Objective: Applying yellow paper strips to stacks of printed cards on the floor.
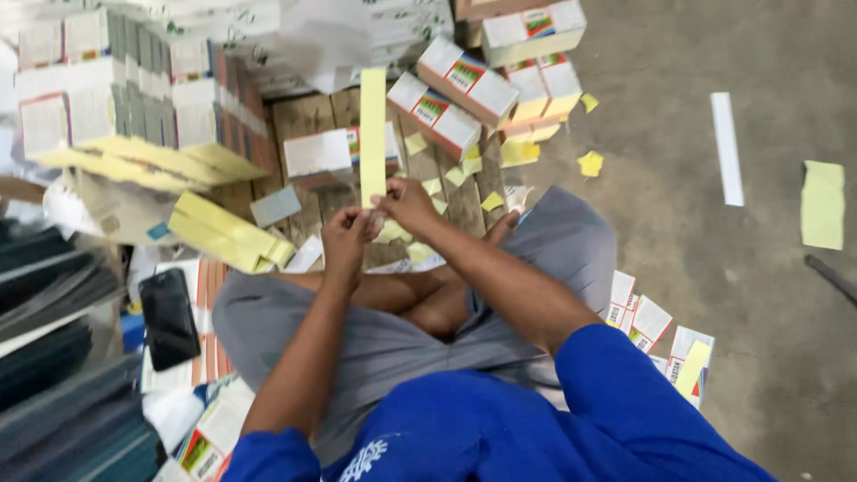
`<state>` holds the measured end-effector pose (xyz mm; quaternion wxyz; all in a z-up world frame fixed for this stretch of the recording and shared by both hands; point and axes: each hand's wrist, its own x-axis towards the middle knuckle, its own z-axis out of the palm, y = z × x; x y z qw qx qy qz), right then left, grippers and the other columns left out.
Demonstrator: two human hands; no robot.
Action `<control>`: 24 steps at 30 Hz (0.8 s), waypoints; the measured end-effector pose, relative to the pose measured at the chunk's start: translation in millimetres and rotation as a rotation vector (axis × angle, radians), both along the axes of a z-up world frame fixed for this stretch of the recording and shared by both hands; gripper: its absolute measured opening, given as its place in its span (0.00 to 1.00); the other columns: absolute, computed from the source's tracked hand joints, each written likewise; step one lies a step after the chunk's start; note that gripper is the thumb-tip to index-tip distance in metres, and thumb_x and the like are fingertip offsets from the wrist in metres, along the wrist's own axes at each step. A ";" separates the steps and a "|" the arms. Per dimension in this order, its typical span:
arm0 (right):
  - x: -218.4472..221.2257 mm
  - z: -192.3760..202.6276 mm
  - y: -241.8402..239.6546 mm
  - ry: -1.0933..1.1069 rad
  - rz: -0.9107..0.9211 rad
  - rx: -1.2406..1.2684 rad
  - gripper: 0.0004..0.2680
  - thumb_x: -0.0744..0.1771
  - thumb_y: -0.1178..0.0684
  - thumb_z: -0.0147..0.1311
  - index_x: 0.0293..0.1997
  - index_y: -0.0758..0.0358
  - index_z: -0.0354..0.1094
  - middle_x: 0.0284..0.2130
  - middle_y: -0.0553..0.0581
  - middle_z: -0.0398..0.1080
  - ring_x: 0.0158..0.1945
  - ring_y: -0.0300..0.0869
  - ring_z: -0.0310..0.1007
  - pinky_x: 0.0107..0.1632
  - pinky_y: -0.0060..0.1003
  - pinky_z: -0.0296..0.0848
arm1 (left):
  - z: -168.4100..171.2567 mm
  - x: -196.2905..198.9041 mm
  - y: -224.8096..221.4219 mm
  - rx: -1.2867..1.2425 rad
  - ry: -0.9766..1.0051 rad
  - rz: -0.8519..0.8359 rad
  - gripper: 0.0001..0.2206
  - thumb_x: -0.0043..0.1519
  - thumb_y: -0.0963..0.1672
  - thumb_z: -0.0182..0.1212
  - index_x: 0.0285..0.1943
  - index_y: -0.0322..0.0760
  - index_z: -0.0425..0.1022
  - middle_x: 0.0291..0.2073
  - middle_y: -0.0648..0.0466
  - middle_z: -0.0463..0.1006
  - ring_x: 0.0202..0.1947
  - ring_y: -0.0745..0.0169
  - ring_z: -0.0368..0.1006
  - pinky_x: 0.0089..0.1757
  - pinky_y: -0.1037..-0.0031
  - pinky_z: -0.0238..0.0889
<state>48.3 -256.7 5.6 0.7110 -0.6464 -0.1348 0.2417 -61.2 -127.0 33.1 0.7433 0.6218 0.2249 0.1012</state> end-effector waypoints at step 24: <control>-26.9 90.4 -13.8 -0.583 -0.040 -0.132 0.15 0.68 0.63 0.61 0.60 0.62 0.63 0.35 0.55 0.79 0.41 0.38 0.82 0.46 0.34 0.80 | -13.5 15.6 -6.0 -0.041 -0.197 0.035 0.03 0.67 0.41 0.59 0.42 0.33 0.74 0.29 0.59 0.76 0.28 0.73 0.72 0.32 0.78 0.70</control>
